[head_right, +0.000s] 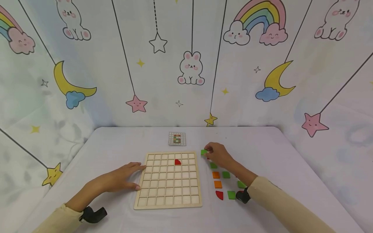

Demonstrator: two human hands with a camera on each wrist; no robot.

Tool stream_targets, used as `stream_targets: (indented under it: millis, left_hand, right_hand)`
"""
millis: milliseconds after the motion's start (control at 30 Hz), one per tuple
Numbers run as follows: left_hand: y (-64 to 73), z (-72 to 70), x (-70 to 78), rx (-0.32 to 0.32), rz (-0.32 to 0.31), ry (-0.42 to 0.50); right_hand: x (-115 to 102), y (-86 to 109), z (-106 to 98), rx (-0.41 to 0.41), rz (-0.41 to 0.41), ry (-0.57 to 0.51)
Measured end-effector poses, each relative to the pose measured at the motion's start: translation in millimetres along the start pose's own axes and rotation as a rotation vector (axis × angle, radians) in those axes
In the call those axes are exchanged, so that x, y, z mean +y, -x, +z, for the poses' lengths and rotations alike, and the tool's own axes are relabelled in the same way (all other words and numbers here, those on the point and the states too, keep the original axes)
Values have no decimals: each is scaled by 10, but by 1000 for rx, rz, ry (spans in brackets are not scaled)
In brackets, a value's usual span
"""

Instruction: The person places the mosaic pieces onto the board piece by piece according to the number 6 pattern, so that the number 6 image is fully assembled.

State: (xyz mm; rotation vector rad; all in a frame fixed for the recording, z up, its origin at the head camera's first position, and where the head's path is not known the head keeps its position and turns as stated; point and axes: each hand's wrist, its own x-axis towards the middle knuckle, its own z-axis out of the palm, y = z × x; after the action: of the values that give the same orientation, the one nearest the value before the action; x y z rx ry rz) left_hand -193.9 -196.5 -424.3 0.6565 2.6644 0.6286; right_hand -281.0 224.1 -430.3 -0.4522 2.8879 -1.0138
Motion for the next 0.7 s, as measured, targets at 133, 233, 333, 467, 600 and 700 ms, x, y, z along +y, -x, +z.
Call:
stream_targets:
  millis: [133,233,333,467,600,700]
  left_hand:
    - [3,2,-2,4,8,-1]
    - [3,6,-6,5,15,-4]
    - [5,12,-7,3,8,-3]
    - [12,15,-2,2,4,0]
    - [15,13,-8,4,8,3]
    - [14,13,-12,5,3,6]
  right_hand:
    - [-129,-47,79,3,-5,7]
    - [-235,-77,143,7,-12,25]
    - [-344,-98,216,0,-23,20]
    - [-497,-134,319,-24,-60,-4]
    - [-643,-169,392,-57,-108,-28]
    - [-738,-191,457,-78,-119,-62]
